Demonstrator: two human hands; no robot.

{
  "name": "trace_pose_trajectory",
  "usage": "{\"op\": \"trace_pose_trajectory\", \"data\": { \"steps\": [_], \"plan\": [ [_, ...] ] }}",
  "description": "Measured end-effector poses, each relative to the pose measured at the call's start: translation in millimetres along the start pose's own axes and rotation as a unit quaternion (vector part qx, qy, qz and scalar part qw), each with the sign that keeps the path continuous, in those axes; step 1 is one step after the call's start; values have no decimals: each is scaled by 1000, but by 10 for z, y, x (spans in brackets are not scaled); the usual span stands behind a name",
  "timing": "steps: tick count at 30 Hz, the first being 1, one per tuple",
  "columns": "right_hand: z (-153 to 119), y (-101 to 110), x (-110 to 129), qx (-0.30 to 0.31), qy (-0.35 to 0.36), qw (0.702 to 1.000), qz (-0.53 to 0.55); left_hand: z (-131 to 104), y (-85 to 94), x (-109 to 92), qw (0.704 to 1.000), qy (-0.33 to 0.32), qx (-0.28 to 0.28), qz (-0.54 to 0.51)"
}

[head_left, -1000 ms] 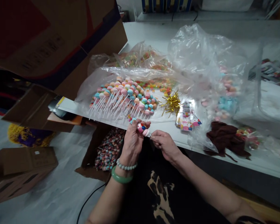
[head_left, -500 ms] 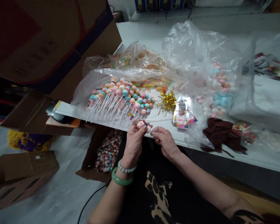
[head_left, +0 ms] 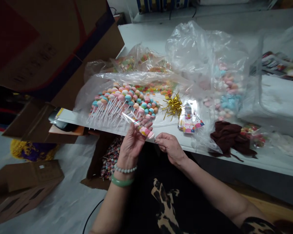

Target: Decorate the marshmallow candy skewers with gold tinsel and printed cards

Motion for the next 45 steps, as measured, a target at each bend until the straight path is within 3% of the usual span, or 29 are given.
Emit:
{"op": "trace_pose_trajectory", "data": {
  "steps": [6,11,13,17,20,22,27,32,39,42,45],
  "plan": [
    [19,-19,-13,112,-204,960,154,-5,-118,83,998,-48,10,-40],
    [15,-56,-72,126,-269,935,194,-74,-166,196,999,-40,17,-31],
    [21,-77,-121,105,-234,951,174,-82,-146,224,998,-50,6,-22],
    [39,-62,-194,17,-76,993,83,-61,-63,232,998,-59,-25,5],
    [40,-11,-171,-12,30,998,-50,-37,15,170,998,-42,-30,29],
    [29,10,-119,6,68,988,-141,-39,66,110,996,-53,-49,44],
    [-15,-8,17,56,69,968,-236,-95,67,82,996,-47,-56,59],
    [14,-15,27,43,41,980,-189,-132,-46,132,996,-48,-41,64],
    [105,25,-98,-48,37,977,-204,-144,-117,239,988,-76,-53,120],
    [118,9,-135,-65,37,988,-135,-157,-157,315,983,-100,-48,144],
    [110,10,-132,-71,42,994,-70,-157,-199,381,989,-74,-33,121]
  ]
}}
Point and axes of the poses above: each hand's wrist, its own z-axis towards the middle knuckle, its own y-axis out of the back of the hand, x = y × z, the point moved 2 cm from there along z, towards the middle knuckle, and after that the axes turned 11 degrees about z, right-handed, at the moved point
